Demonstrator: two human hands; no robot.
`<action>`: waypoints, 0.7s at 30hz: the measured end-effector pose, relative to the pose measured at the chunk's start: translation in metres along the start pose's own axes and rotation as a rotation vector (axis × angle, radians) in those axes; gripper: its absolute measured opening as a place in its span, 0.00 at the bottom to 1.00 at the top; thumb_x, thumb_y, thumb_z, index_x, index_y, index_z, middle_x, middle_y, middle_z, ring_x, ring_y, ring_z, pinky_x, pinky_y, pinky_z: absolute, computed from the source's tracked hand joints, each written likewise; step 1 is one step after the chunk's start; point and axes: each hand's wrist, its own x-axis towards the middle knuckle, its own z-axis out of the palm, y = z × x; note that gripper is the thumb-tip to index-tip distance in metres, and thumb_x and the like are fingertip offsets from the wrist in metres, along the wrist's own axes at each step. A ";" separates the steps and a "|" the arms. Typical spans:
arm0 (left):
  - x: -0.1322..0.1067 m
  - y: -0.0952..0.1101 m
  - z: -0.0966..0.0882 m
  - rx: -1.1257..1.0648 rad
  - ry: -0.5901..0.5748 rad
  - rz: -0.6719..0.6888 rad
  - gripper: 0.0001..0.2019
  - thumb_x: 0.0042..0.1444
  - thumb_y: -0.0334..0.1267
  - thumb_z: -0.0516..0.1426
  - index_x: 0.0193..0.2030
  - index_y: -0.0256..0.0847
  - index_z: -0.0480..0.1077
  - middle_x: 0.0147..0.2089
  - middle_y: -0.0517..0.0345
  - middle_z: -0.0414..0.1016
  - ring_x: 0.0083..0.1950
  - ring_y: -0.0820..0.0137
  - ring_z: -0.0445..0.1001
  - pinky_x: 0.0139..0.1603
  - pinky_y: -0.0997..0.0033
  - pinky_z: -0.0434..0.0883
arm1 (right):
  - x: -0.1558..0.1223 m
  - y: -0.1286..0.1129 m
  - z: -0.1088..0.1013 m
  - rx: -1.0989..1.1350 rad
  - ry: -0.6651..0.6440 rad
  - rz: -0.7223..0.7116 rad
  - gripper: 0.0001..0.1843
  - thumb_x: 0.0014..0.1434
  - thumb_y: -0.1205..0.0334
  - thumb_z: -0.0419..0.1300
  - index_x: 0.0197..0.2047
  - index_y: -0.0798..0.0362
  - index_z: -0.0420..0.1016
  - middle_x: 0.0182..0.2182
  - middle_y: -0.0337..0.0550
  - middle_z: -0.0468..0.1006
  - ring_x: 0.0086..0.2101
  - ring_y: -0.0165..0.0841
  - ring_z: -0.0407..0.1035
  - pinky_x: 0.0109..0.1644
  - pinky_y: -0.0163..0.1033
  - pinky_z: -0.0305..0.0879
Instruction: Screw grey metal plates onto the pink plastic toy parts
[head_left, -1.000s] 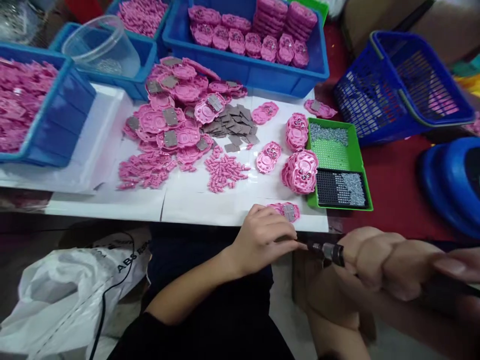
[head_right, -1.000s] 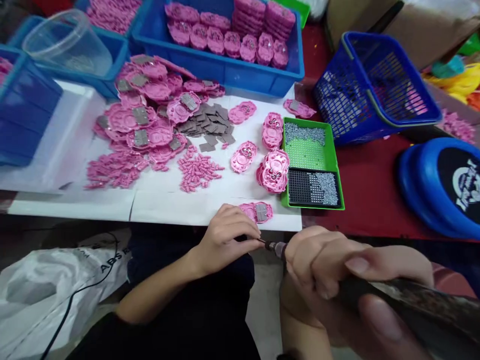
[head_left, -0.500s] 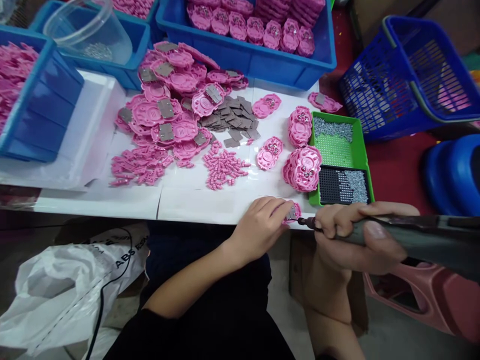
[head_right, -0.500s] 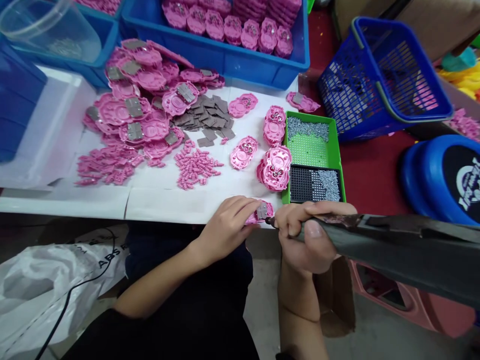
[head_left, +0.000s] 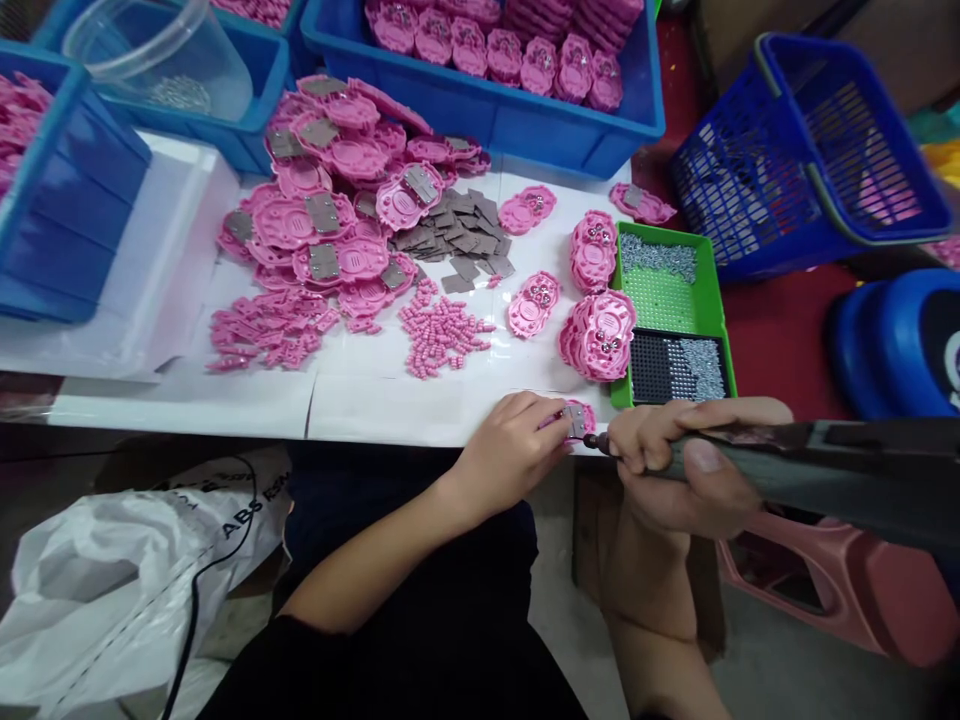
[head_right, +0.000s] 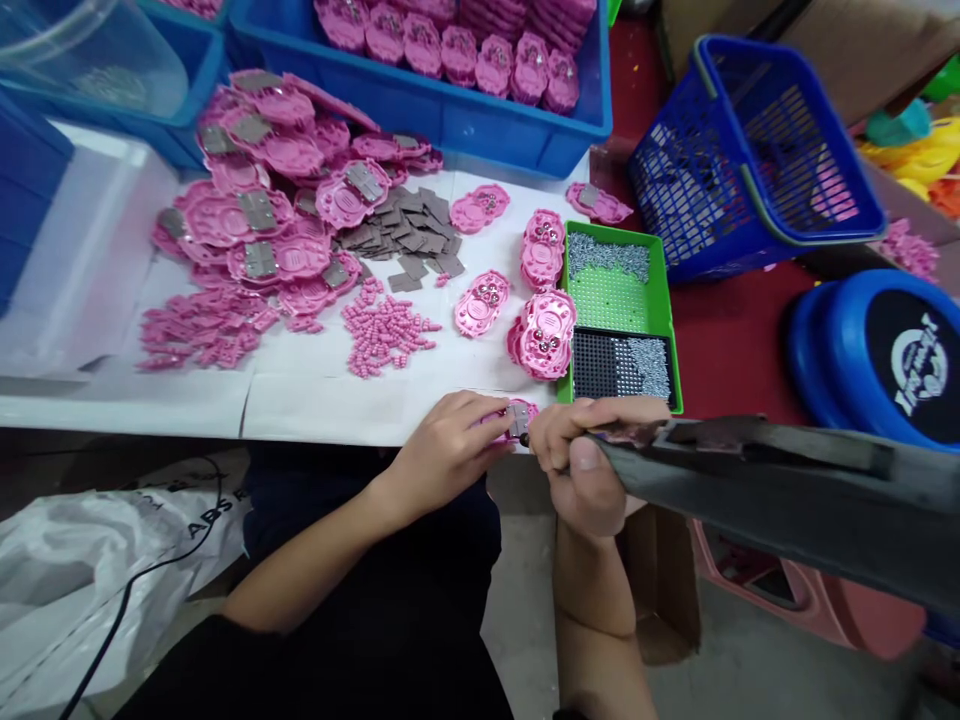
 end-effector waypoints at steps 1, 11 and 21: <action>0.000 0.000 0.001 0.016 0.001 0.005 0.09 0.71 0.39 0.58 0.51 0.37 0.75 0.55 0.48 0.81 0.52 0.60 0.76 0.52 0.59 0.75 | 0.001 0.001 0.000 0.008 -0.028 0.007 0.07 0.60 0.63 0.61 0.43 0.47 0.75 0.18 0.29 0.63 0.15 0.25 0.54 0.19 0.34 0.56; -0.001 -0.001 0.007 0.072 0.050 0.024 0.08 0.70 0.39 0.59 0.49 0.37 0.76 0.53 0.50 0.81 0.51 0.60 0.75 0.51 0.59 0.74 | 0.007 0.002 -0.003 0.052 -0.057 0.093 0.04 0.60 0.60 0.63 0.40 0.47 0.72 0.16 0.27 0.61 0.14 0.24 0.52 0.19 0.32 0.56; -0.003 -0.002 0.006 0.097 0.007 0.026 0.09 0.71 0.40 0.57 0.50 0.37 0.75 0.55 0.48 0.80 0.53 0.59 0.76 0.53 0.58 0.73 | 0.009 0.002 0.001 0.024 0.002 0.088 0.06 0.56 0.61 0.63 0.39 0.47 0.72 0.16 0.27 0.63 0.13 0.25 0.54 0.18 0.33 0.57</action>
